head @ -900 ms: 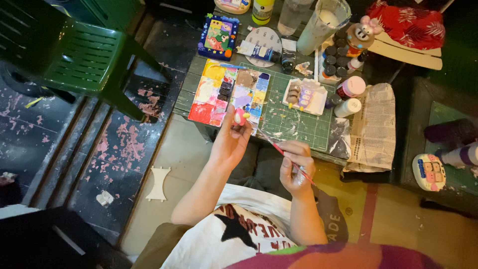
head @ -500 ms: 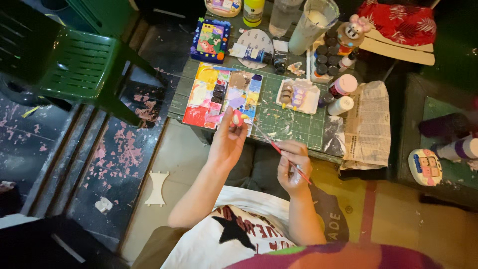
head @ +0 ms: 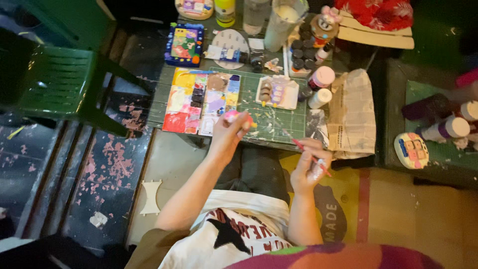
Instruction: The person paints small figurines with a brush, using pink and white paint from jars and a palette. They dip the brush in water, mix colors on the palette, and apply paint to the figurines and a white tray.
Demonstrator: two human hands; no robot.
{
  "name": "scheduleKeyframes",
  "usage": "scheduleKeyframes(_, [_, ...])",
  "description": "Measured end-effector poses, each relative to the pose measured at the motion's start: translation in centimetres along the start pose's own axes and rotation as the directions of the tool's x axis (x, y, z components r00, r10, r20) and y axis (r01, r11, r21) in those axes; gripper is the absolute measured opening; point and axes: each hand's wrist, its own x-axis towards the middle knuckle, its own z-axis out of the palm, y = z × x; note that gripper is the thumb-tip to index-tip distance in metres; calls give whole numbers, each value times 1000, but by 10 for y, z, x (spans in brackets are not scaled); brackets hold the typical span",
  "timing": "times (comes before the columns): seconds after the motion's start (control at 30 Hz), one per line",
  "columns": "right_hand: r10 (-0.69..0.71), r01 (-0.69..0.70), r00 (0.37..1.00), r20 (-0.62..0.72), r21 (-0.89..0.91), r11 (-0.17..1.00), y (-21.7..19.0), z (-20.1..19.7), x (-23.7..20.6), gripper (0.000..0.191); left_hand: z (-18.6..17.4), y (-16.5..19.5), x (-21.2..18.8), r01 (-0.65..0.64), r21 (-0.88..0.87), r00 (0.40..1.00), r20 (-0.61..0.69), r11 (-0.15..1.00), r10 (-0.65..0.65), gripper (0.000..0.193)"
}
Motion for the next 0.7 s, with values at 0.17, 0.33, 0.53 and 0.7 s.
scheduleKeyframes(0.17, [80, -93, 987, -142, -92, 991, 24, -43, -1, 14, 15, -27, 41, -433, 596, 900, 323, 676, 291, 51])
scheduleKeyframes(0.33, [113, -133, 969, -217, -78, 988, 49, -78, 7, 18, 39, -55, 82, -428, 758, 904, 371, 492, 213, 58])
scheduleKeyframes(0.53, [91, -112, 987, -129, -164, 980, 74, -91, 13, 24, 74, -71, 116, -472, 720, 877, 440, 509, 191, 57])
scheduleKeyframes(0.7, [103, -109, 994, -35, -217, 970, 88, -90, 17, 25, 104, -79, 137, -481, 722, 868, 472, 497, 153, 48])
